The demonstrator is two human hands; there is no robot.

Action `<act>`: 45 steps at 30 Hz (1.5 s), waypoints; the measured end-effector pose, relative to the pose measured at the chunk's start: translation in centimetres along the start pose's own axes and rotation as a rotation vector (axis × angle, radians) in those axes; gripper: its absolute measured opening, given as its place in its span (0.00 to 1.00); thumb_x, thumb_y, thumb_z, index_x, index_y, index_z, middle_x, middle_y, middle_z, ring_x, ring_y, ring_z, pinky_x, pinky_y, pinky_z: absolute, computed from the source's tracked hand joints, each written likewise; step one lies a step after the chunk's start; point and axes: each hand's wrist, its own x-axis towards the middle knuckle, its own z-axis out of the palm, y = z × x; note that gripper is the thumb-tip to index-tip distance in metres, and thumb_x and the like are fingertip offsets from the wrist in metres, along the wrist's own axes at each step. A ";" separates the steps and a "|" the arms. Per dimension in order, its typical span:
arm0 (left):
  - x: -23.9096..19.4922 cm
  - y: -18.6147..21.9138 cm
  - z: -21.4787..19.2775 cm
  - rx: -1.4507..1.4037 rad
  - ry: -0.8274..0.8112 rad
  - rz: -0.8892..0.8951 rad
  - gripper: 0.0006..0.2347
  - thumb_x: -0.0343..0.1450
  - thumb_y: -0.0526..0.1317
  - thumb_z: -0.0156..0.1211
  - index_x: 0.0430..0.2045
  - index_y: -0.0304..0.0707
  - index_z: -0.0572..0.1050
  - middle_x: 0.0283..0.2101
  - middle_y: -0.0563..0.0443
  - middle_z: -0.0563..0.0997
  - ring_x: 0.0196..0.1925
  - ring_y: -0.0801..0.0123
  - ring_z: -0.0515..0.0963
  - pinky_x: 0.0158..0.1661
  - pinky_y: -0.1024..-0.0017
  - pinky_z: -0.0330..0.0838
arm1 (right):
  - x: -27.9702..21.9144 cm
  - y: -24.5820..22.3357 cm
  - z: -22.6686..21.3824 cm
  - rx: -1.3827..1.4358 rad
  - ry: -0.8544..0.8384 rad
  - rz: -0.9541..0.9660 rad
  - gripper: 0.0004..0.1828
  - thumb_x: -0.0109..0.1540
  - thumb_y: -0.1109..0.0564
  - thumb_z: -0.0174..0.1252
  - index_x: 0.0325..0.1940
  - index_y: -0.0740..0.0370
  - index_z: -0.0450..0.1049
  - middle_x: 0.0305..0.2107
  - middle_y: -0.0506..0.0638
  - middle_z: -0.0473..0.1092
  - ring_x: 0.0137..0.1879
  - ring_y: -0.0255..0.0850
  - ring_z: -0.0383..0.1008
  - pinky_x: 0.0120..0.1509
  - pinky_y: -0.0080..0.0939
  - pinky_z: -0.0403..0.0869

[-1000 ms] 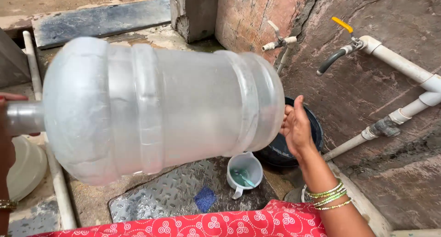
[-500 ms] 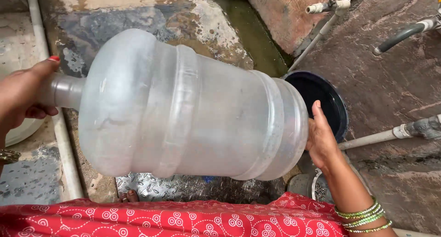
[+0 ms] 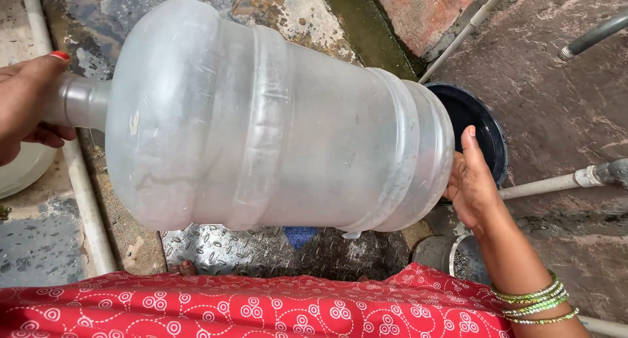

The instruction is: Scrubbing the exterior and interior of a large plastic water jug using a cloth and water.

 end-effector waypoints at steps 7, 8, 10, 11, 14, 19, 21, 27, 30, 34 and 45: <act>1.0 0.0 0.6 0.061 0.021 -0.055 0.23 0.80 0.54 0.40 0.51 0.28 0.73 0.31 0.36 0.77 0.21 0.59 0.75 0.24 0.58 0.71 | 0.5 0.6 -0.1 -0.054 -0.014 0.047 0.58 0.59 0.17 0.24 0.65 0.67 0.70 0.52 0.62 0.76 0.60 0.50 0.75 0.69 0.55 0.67; 1.1 0.0 0.5 0.060 0.018 -0.052 0.24 0.80 0.54 0.40 0.51 0.28 0.74 0.31 0.36 0.78 0.21 0.59 0.75 0.24 0.58 0.71 | 0.6 0.6 -0.2 -0.048 -0.018 0.051 0.59 0.60 0.17 0.24 0.65 0.68 0.70 0.52 0.63 0.76 0.61 0.50 0.75 0.69 0.56 0.67; -0.4 0.9 0.6 0.058 0.017 -0.035 0.23 0.80 0.53 0.40 0.52 0.28 0.73 0.31 0.35 0.78 0.21 0.59 0.75 0.24 0.58 0.71 | 0.7 0.6 -0.2 -0.053 -0.008 0.038 0.58 0.60 0.17 0.24 0.65 0.69 0.70 0.52 0.64 0.76 0.62 0.51 0.75 0.70 0.57 0.67; -1.1 1.4 0.6 0.058 0.015 -0.015 0.23 0.80 0.52 0.41 0.52 0.27 0.72 0.31 0.35 0.78 0.21 0.60 0.75 0.24 0.58 0.71 | 0.8 0.6 -0.1 -0.055 0.005 0.025 0.58 0.60 0.18 0.25 0.65 0.69 0.70 0.52 0.66 0.75 0.63 0.52 0.75 0.70 0.58 0.67; -1.2 1.1 0.6 0.046 0.011 0.026 0.22 0.81 0.51 0.40 0.54 0.26 0.71 0.32 0.34 0.77 0.21 0.60 0.76 0.24 0.59 0.72 | 0.9 0.4 -0.1 -0.058 0.043 0.003 0.56 0.61 0.19 0.27 0.65 0.71 0.68 0.53 0.70 0.74 0.65 0.56 0.74 0.72 0.61 0.65; 0.6 -0.3 0.6 0.060 -0.018 -0.032 0.23 0.81 0.52 0.41 0.54 0.26 0.72 0.32 0.34 0.78 0.21 0.59 0.76 0.24 0.58 0.73 | 1.0 0.5 0.6 -0.096 0.059 0.018 0.50 0.61 0.22 0.37 0.70 0.64 0.61 0.61 0.67 0.66 0.69 0.59 0.67 0.71 0.68 0.61; 0.1 0.2 0.7 0.072 -0.036 -0.071 0.24 0.81 0.53 0.41 0.54 0.26 0.72 0.32 0.33 0.78 0.21 0.59 0.76 0.24 0.57 0.73 | 1.2 0.6 0.7 -0.116 0.057 0.029 0.49 0.60 0.23 0.39 0.72 0.62 0.60 0.64 0.66 0.64 0.70 0.60 0.65 0.70 0.71 0.60; -4.1 3.6 0.5 -0.024 0.084 0.097 0.23 0.79 0.51 0.42 0.54 0.26 0.71 0.35 0.31 0.77 0.24 0.60 0.75 0.26 0.59 0.70 | -0.9 -2.6 -0.8 0.008 0.087 -0.287 0.48 0.62 0.25 0.40 0.73 0.64 0.59 0.66 0.61 0.64 0.70 0.53 0.66 0.70 0.60 0.63; -4.2 4.1 0.5 -0.148 0.054 0.290 0.23 0.79 0.51 0.39 0.54 0.27 0.69 0.37 0.33 0.76 0.28 0.63 0.77 0.30 0.62 0.73 | -3.4 -5.9 -2.1 0.215 -0.045 -0.797 0.48 0.73 0.25 0.34 0.77 0.71 0.58 0.71 0.63 0.60 0.77 0.52 0.62 0.83 0.57 0.61; -4.3 4.1 0.0 -0.332 0.009 0.567 0.23 0.80 0.52 0.35 0.53 0.28 0.65 0.41 0.36 0.76 0.35 0.66 0.80 0.36 0.67 0.78 | -5.0 -8.2 -2.3 0.091 0.094 -1.036 0.50 0.68 0.25 0.45 0.78 0.66 0.49 0.74 0.63 0.55 0.79 0.55 0.59 0.83 0.61 0.62; -0.4 0.9 0.7 -0.134 -0.003 -0.090 0.21 0.81 0.50 0.35 0.54 0.28 0.66 0.40 0.33 0.78 0.31 0.57 0.79 0.28 0.60 0.71 | -2.0 -3.0 -0.7 0.208 -0.030 -0.189 0.45 0.63 0.25 0.41 0.71 0.59 0.63 0.63 0.57 0.67 0.68 0.50 0.68 0.70 0.58 0.67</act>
